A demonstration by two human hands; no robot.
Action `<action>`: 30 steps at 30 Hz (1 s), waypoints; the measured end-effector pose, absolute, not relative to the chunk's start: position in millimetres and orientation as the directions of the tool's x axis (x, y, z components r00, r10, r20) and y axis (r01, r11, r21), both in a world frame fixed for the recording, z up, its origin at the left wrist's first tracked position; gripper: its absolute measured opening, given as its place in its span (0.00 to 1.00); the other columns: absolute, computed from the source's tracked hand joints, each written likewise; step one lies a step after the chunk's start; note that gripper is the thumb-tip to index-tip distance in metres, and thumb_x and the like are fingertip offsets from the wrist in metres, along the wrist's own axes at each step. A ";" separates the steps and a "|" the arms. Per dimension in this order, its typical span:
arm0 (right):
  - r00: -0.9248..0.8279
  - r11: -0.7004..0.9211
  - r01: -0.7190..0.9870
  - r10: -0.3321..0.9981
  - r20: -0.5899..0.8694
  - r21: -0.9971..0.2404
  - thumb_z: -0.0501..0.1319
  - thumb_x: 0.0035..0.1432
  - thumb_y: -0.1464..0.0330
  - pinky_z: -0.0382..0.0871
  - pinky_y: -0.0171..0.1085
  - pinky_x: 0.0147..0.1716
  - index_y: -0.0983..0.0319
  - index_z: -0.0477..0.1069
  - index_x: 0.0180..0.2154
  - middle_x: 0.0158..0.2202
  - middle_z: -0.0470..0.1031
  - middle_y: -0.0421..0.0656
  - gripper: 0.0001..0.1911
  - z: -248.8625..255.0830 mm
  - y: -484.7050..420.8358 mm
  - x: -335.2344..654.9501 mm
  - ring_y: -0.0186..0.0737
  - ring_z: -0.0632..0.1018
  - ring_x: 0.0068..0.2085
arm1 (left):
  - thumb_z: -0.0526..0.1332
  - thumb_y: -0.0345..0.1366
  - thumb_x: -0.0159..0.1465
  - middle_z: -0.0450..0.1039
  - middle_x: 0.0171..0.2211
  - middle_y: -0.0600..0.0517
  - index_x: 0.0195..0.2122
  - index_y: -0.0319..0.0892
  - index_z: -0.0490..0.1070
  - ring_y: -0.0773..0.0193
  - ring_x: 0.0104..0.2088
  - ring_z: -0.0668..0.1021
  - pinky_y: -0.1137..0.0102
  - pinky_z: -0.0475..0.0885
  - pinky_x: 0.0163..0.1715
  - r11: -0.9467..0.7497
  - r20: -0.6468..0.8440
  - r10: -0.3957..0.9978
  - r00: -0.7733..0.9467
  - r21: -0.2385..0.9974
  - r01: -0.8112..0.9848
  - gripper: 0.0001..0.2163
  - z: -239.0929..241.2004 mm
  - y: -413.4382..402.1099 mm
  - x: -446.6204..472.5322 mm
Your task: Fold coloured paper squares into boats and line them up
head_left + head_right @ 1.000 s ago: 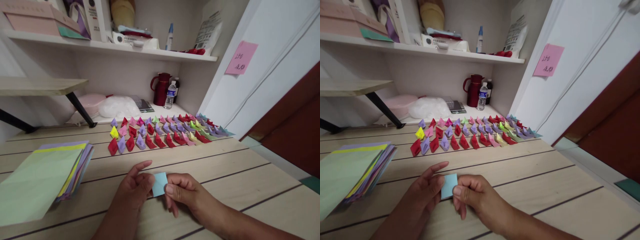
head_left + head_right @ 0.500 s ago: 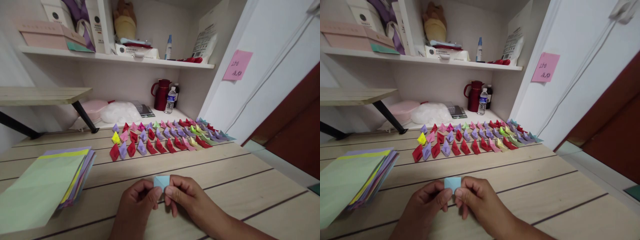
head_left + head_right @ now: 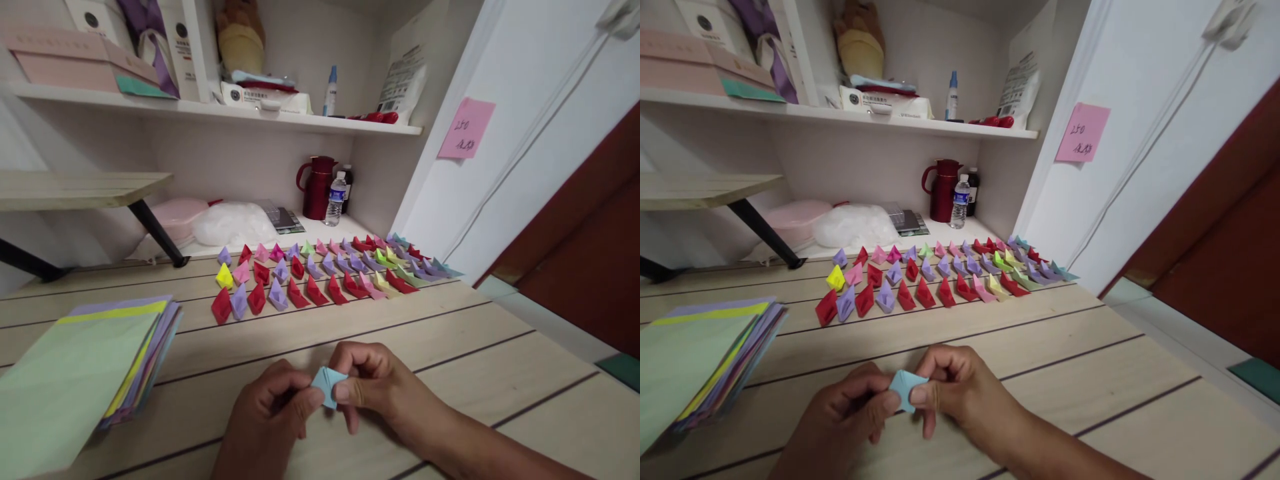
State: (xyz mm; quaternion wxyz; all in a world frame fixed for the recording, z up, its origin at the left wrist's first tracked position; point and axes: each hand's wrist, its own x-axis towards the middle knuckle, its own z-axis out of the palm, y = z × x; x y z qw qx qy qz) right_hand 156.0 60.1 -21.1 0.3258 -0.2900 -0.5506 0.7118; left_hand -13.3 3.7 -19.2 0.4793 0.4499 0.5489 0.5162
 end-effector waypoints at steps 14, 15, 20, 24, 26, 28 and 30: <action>-0.468 0.050 0.036 0.883 0.027 -0.998 0.74 0.48 0.63 0.62 0.30 0.28 0.63 0.75 0.32 0.25 0.70 0.36 0.14 -17.9 54.9 150.4 0.31 0.70 0.28 | 0.63 0.39 0.56 0.64 0.22 0.55 0.20 0.47 0.77 0.66 0.25 0.69 0.73 0.61 0.28 0.002 0.048 0.989 -0.143 0.944 0.331 0.09 -18.4 3.8 -12.7; -0.472 0.058 0.055 0.882 0.025 -0.997 0.74 0.49 0.63 0.62 0.31 0.27 0.63 0.74 0.30 0.24 0.70 0.36 0.13 -18.1 54.6 150.9 0.31 0.70 0.27 | 0.62 0.38 0.57 0.64 0.22 0.55 0.20 0.47 0.77 0.66 0.26 0.70 0.73 0.61 0.29 -0.006 0.060 0.988 -0.144 0.935 0.354 0.09 -18.9 3.5 -12.5; -0.521 -0.081 0.036 0.849 -0.087 -0.996 0.74 0.47 0.59 0.64 0.31 0.25 0.65 0.72 0.26 0.22 0.74 0.38 0.17 -20.5 57.6 154.6 0.31 0.73 0.23 | 0.64 0.40 0.56 0.63 0.22 0.55 0.21 0.47 0.78 0.67 0.25 0.68 0.73 0.60 0.27 0.012 0.039 0.984 -0.174 0.959 0.282 0.08 -18.8 2.3 -12.2; -0.599 -0.276 -0.104 0.784 -0.161 -0.956 0.75 0.44 0.58 0.65 0.30 0.24 0.66 0.72 0.25 0.23 0.77 0.41 0.20 -18.8 60.9 154.6 0.31 0.74 0.21 | 0.65 0.42 0.55 0.59 0.21 0.57 0.20 0.44 0.76 0.71 0.21 0.62 0.74 0.57 0.22 0.082 -0.066 0.987 -0.146 0.991 0.109 0.10 -16.5 1.8 -11.6; -0.610 -0.330 -0.143 0.772 -0.179 -0.933 0.75 0.43 0.57 0.64 0.29 0.21 0.66 0.72 0.25 0.23 0.77 0.42 0.20 -17.6 61.7 153.3 0.30 0.73 0.20 | 0.65 0.43 0.54 0.59 0.20 0.58 0.20 0.43 0.75 0.71 0.20 0.62 0.74 0.57 0.22 0.098 -0.087 0.985 -0.146 0.993 0.069 0.11 -16.5 2.1 -11.0; -0.605 -0.352 -0.155 0.772 -0.192 -0.923 0.75 0.44 0.59 0.64 0.29 0.21 0.66 0.73 0.25 0.23 0.77 0.42 0.19 -17.0 61.8 151.9 0.30 0.73 0.20 | 0.65 0.43 0.54 0.59 0.19 0.58 0.19 0.43 0.74 0.72 0.20 0.62 0.74 0.57 0.21 0.110 -0.098 0.981 -0.166 0.992 0.065 0.11 -17.5 2.7 -10.4; -0.589 -0.352 -0.155 0.783 -0.200 -0.923 0.75 0.44 0.61 0.66 0.30 0.25 0.66 0.74 0.26 0.24 0.78 0.41 0.17 -17.4 61.2 151.3 0.30 0.74 0.21 | 0.65 0.44 0.53 0.58 0.17 0.59 0.19 0.43 0.73 0.72 0.19 0.61 0.74 0.56 0.21 0.120 -0.101 0.975 -0.200 0.989 0.087 0.12 -18.7 3.1 -9.8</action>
